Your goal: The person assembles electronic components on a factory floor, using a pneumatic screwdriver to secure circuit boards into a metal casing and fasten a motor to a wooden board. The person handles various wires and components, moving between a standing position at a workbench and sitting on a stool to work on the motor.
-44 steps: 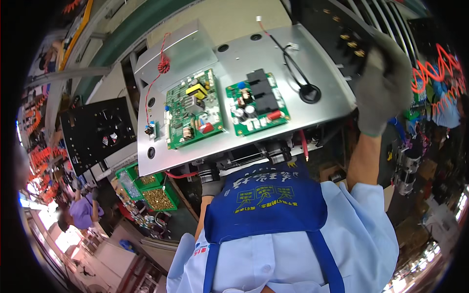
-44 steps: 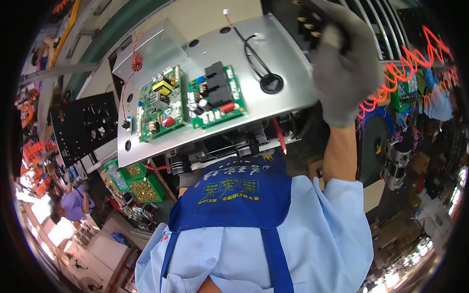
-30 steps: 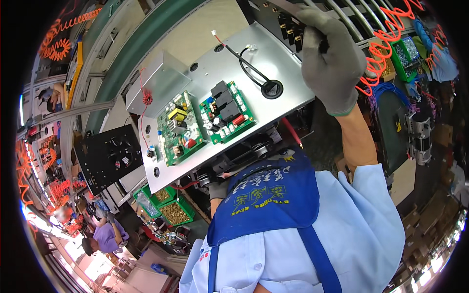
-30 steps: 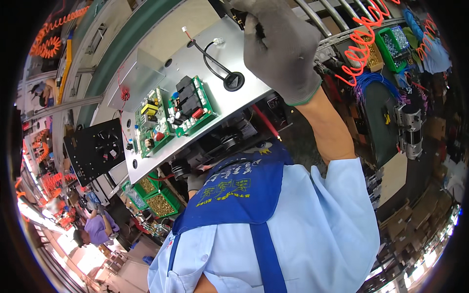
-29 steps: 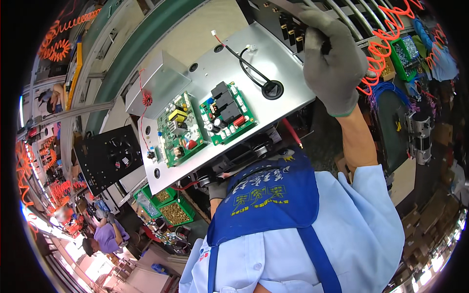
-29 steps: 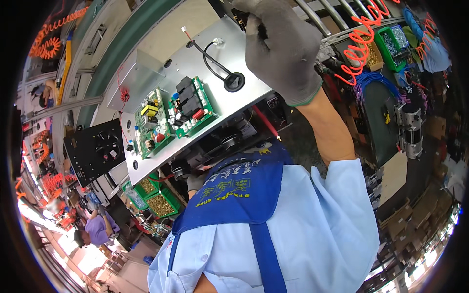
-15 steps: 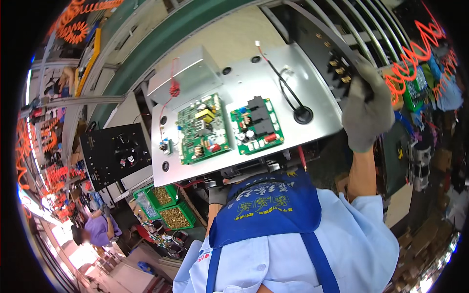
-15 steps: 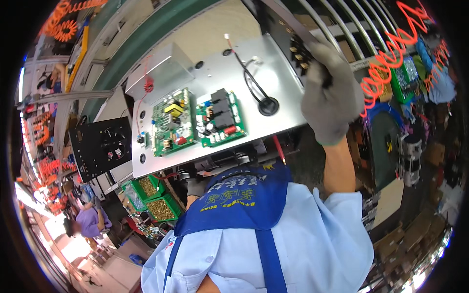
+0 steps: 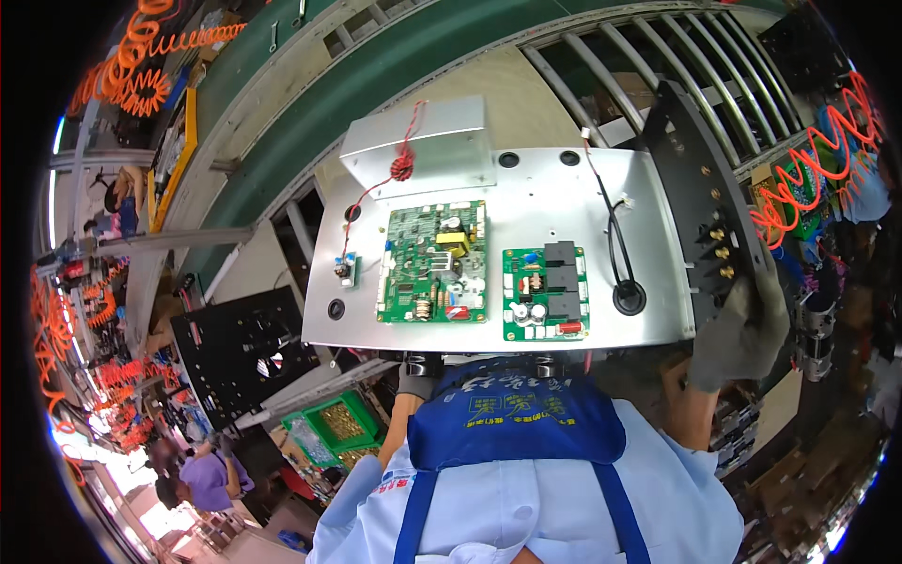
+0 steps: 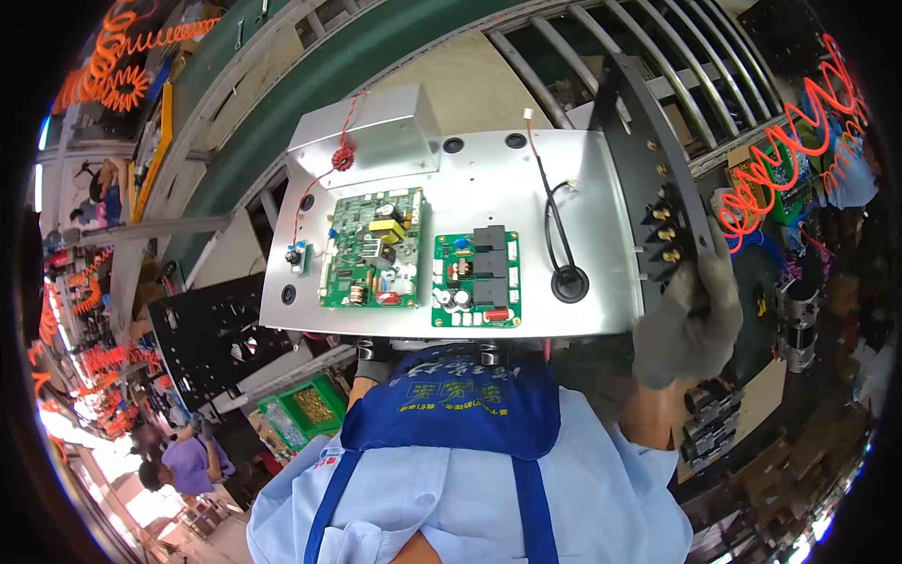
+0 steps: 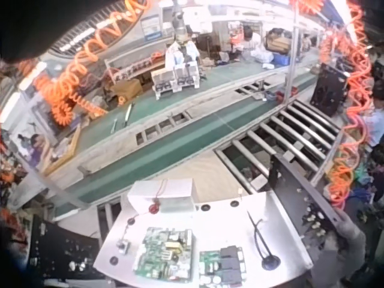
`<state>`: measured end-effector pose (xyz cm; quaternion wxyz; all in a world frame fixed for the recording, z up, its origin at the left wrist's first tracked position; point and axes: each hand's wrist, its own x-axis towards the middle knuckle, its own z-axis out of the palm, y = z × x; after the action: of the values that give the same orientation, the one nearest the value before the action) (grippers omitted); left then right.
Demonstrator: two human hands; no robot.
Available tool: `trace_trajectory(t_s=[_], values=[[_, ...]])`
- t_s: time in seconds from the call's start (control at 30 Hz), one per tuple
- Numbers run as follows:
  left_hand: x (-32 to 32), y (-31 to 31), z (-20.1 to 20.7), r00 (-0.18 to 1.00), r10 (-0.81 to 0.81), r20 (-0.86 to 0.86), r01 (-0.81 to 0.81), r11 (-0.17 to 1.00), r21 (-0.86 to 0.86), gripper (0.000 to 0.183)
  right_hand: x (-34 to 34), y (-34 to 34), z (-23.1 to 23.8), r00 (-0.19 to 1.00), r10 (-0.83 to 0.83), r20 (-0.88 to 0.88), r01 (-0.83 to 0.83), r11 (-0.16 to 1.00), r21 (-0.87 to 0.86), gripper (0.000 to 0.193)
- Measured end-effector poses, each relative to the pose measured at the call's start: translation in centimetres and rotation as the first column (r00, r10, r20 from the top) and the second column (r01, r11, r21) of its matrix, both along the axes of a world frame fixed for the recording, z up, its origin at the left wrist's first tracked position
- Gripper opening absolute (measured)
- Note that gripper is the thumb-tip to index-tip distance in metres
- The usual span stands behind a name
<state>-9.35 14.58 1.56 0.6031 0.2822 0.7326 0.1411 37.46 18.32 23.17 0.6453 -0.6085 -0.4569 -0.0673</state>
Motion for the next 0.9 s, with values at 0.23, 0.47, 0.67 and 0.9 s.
trace_trajectory(t_s=[0.23, 0.47, 0.67, 0.9], values=[[-1.3, 14.6, -0.8, 0.919, 0.251, 0.304, -0.247, 0.968, -0.051, 0.03, -4.4, -0.7, 0.2, 0.982, -0.185, -0.048, 0.189, 0.978, 0.09, 0.025], [-1.6, 29.5, -4.9, 0.843, 0.278, 0.461, -0.249, 0.961, -0.124, 0.034, -3.0, 6.8, 2.0, 0.962, -0.237, 0.138, 0.238, 0.971, 0.012, 0.015], [-4.8, 33.1, -7.4, 0.889, 0.224, 0.4, -0.214, 0.974, -0.071, 0.019, -2.1, 9.2, 2.0, 0.95, -0.215, 0.225, 0.226, 0.974, -0.021, 0.013], [-3.5, 33.2, -10.1, 0.93, 0.211, 0.301, -0.198, 0.977, -0.073, 0.022, -9.1, 4.0, 1.3, 0.882, -0.223, 0.415, 0.22, 0.974, 0.055, 0.011]])
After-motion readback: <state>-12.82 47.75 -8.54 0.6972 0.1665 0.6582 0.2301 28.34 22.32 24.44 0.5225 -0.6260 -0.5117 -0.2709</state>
